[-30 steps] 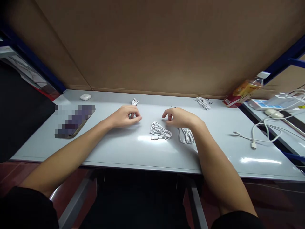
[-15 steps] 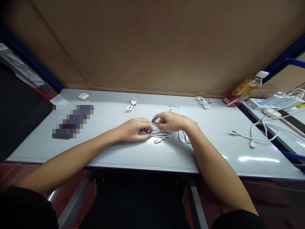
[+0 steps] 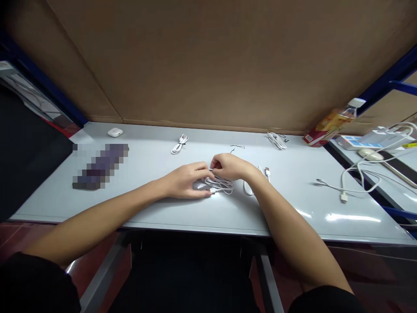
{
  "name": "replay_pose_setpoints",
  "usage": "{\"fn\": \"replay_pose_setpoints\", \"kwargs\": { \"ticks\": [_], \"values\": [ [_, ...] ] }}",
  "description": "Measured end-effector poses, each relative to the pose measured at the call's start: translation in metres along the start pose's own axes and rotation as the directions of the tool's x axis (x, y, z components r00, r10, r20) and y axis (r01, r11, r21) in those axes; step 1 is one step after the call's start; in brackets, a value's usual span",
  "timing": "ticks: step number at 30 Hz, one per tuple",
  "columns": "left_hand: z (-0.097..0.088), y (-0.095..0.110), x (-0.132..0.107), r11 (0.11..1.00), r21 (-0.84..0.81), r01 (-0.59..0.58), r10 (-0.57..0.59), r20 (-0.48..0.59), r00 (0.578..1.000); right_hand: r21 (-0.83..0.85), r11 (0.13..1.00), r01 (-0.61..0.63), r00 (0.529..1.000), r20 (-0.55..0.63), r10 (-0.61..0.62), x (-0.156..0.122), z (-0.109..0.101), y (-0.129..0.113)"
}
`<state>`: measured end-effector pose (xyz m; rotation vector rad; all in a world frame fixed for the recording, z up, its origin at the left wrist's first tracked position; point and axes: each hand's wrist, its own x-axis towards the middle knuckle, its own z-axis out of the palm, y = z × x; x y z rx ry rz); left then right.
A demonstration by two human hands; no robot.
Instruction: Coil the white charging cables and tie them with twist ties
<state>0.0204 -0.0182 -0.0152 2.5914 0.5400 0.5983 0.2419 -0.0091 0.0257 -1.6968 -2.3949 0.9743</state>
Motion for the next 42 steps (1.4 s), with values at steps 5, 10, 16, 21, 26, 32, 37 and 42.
{"fn": "replay_pose_setpoints", "kwargs": {
  "ticks": [5, 10, 16, 21, 26, 32, 37, 42],
  "values": [
    [0.002, -0.008, 0.000, 1.000, 0.005, 0.021, -0.021, -0.001, 1.000, 0.161, 0.987, 0.022, 0.999, -0.029, -0.017, -0.005, -0.009, 0.004],
    [-0.004, -0.013, -0.001, 0.999, -0.005, 0.046, -0.046, 0.026, 0.999, 0.484, 0.875, -0.004, 0.999, 0.034, -0.014, -0.009, -0.016, 0.005],
    [-0.006, -0.013, 0.000, 0.998, -0.017, 0.053, -0.052, 0.050, 0.997, 0.360, 0.933, 0.003, 0.996, 0.084, -0.035, -0.008, -0.013, 0.002],
    [-0.004, -0.012, 0.000, 0.999, -0.049, 0.009, -0.007, 0.043, 0.999, 0.058, 0.998, -0.037, 0.999, -0.006, 0.037, -0.006, -0.010, 0.005],
    [-0.001, -0.009, 0.000, 0.999, -0.025, 0.025, -0.023, 0.067, 0.997, -0.024, 1.000, -0.016, 0.996, -0.087, 0.014, -0.008, -0.014, 0.012],
    [-0.017, -0.011, 0.000, 0.970, -0.156, 0.189, -0.165, 0.156, 0.974, -0.067, 0.976, -0.208, 0.978, 0.008, 0.209, -0.013, -0.021, 0.008],
    [-0.034, -0.017, 0.000, 0.832, -0.435, 0.345, -0.319, 0.134, 0.938, 0.026, 0.991, -0.135, 0.990, -0.046, 0.136, -0.013, -0.021, 0.003],
    [-0.037, -0.024, 0.002, 0.659, -0.647, 0.384, -0.469, 0.046, 0.882, 0.310, 0.951, -0.014, 0.991, -0.124, 0.055, -0.016, -0.024, 0.005]
  ]
}}
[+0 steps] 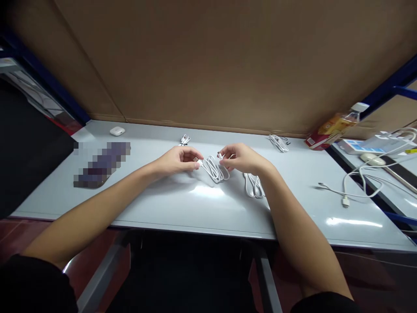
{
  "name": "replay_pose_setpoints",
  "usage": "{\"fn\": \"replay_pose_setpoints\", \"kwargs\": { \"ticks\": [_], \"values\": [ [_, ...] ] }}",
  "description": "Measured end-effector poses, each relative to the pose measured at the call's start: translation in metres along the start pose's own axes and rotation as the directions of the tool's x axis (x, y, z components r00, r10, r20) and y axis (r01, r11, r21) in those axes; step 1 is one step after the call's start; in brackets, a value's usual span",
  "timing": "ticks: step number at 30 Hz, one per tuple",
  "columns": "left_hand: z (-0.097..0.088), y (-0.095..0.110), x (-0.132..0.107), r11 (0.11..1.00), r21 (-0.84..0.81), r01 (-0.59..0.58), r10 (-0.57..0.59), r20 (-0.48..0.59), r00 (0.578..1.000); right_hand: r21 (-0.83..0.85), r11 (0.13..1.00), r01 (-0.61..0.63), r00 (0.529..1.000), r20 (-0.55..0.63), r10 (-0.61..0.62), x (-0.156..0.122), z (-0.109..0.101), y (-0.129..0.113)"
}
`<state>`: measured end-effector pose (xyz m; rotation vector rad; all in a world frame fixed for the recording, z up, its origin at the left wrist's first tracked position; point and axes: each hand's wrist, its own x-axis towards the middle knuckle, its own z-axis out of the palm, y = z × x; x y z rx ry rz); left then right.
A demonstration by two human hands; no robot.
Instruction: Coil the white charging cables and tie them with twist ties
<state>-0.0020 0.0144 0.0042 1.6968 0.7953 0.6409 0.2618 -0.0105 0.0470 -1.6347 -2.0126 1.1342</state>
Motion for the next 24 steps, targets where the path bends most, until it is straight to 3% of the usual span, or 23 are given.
{"fn": "replay_pose_setpoints", "kwargs": {
  "ticks": [5, 10, 14, 18, 24],
  "values": [
    [0.006, -0.011, 0.004, 0.969, -0.247, 0.030, -0.034, -0.011, 0.999, 0.287, 0.952, 0.108, 0.990, 0.051, -0.128, 0.007, 0.012, 0.003],
    [0.014, -0.019, 0.006, 0.897, -0.436, 0.075, -0.050, 0.069, 0.996, 0.373, 0.925, 0.070, 0.990, 0.087, -0.110, 0.018, 0.030, 0.008],
    [0.019, -0.019, 0.005, 0.893, -0.438, 0.102, -0.104, 0.018, 0.994, 0.424, 0.905, 0.042, 0.997, 0.044, -0.067, 0.020, 0.034, 0.010],
    [0.021, -0.018, 0.005, 0.904, -0.406, 0.131, -0.171, -0.065, 0.983, 0.444, 0.894, 0.065, 0.994, 0.053, -0.098, 0.021, 0.036, 0.011],
    [0.022, -0.018, 0.006, 0.957, -0.276, 0.092, -0.137, -0.146, 0.980, 0.436, 0.895, 0.099, 0.989, 0.058, -0.137, 0.024, 0.039, 0.017]
  ]
}}
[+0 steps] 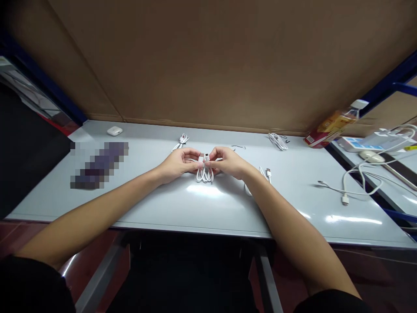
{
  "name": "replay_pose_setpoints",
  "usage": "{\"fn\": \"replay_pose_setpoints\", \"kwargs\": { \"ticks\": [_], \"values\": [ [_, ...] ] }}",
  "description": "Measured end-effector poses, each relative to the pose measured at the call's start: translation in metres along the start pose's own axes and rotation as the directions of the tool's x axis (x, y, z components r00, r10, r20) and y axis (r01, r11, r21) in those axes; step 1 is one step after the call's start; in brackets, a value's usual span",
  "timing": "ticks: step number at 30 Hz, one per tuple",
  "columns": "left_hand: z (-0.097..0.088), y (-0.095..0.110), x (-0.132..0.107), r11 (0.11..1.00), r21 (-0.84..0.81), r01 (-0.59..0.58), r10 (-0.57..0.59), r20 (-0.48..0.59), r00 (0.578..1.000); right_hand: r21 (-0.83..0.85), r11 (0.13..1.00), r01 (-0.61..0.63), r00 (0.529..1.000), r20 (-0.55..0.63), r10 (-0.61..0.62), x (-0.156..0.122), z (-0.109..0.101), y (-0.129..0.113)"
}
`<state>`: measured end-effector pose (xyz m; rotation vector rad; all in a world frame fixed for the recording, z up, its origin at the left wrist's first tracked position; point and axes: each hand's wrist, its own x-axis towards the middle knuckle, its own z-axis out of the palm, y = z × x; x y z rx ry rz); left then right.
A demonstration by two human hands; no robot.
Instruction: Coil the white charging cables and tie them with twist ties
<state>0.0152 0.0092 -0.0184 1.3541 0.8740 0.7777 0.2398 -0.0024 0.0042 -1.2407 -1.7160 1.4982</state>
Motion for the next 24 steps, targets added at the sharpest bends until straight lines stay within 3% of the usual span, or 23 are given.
{"fn": "replay_pose_setpoints", "kwargs": {
  "ticks": [7, 15, 20, 24],
  "values": [
    [0.000, 0.000, -0.001, 0.998, 0.059, -0.029, 0.029, -0.006, 1.000, -0.028, 1.000, 0.009, 1.000, 0.017, -0.008, -0.002, 0.000, -0.003],
    [-0.002, -0.002, 0.001, 0.977, 0.128, -0.173, 0.165, 0.069, 0.984, -0.210, 0.971, 0.112, 0.993, 0.058, -0.102, -0.006, 0.000, -0.008],
    [-0.003, -0.003, 0.001, 0.933, 0.238, -0.270, 0.251, 0.106, 0.962, -0.287, 0.952, 0.102, 0.995, 0.033, -0.096, -0.008, 0.004, -0.015],
    [-0.002, -0.005, 0.002, 0.925, 0.259, -0.280, 0.260, 0.108, 0.960, -0.295, 0.950, 0.103, 0.995, 0.023, -0.100, -0.008, 0.007, -0.015]
  ]
}}
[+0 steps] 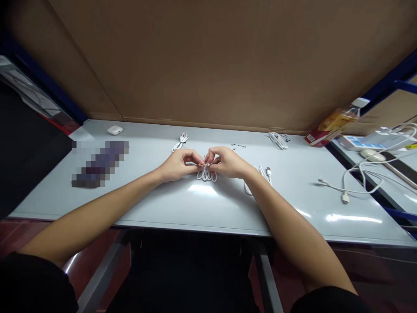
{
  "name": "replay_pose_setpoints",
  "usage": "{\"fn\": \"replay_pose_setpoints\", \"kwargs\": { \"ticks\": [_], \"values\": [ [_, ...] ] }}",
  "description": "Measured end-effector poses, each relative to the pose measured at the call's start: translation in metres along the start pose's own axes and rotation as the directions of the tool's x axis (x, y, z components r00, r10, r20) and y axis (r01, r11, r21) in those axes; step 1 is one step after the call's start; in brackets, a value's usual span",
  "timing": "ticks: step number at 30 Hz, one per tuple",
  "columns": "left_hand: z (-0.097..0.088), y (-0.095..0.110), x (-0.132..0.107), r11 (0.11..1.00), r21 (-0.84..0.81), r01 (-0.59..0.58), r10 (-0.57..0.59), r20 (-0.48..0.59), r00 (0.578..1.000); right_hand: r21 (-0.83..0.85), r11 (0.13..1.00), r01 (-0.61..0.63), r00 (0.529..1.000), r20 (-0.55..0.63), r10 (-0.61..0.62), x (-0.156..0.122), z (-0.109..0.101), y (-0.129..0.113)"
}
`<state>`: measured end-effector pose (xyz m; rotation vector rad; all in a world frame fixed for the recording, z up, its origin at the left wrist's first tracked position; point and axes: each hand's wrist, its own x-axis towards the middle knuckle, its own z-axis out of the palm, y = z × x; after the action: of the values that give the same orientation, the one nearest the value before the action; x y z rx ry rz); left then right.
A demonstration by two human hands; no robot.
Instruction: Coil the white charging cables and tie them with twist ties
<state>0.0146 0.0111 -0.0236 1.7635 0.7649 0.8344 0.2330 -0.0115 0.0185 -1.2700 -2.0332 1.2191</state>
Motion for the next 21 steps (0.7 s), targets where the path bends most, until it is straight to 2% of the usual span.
{"fn": "replay_pose_setpoints", "kwargs": {
  "ticks": [3, 6, 8, 10, 13, 15, 21],
  "values": [
    [0.000, 0.003, 0.000, 1.000, -0.009, 0.028, -0.028, -0.003, 1.000, 0.030, 1.000, 0.008, 1.000, 0.003, -0.008, -0.001, 0.000, -0.001],
    [-0.011, 0.011, 0.001, 0.994, 0.006, 0.110, -0.110, 0.020, 0.994, 0.015, 1.000, -0.012, 1.000, 0.013, 0.011, -0.004, -0.007, -0.004],
    [-0.028, 0.018, 0.002, 0.987, 0.043, 0.155, -0.157, 0.046, 0.987, -0.001, 0.999, -0.040, 0.999, 0.016, 0.040, -0.007, -0.017, -0.005],
    [-0.050, 0.024, 0.002, 0.977, 0.080, 0.198, -0.197, -0.024, 0.980, 0.027, 0.996, -0.087, 0.996, 0.001, 0.087, -0.010, -0.032, -0.003],
    [-0.086, 0.029, 0.002, 0.931, 0.166, 0.326, -0.318, -0.075, 0.945, 0.074, 0.983, -0.170, 0.984, -0.046, 0.173, -0.015, -0.053, 0.003],
    [-0.105, 0.030, 0.000, 0.900, 0.209, 0.383, -0.384, -0.034, 0.923, 0.057, 0.974, -0.219, 0.973, -0.069, 0.222, -0.018, -0.064, 0.007],
    [-0.139, 0.028, -0.008, 0.837, 0.334, 0.434, -0.455, -0.015, 0.890, -0.025, 0.950, -0.312, 0.947, -0.089, 0.309, -0.024, -0.077, 0.012]
  ]
}}
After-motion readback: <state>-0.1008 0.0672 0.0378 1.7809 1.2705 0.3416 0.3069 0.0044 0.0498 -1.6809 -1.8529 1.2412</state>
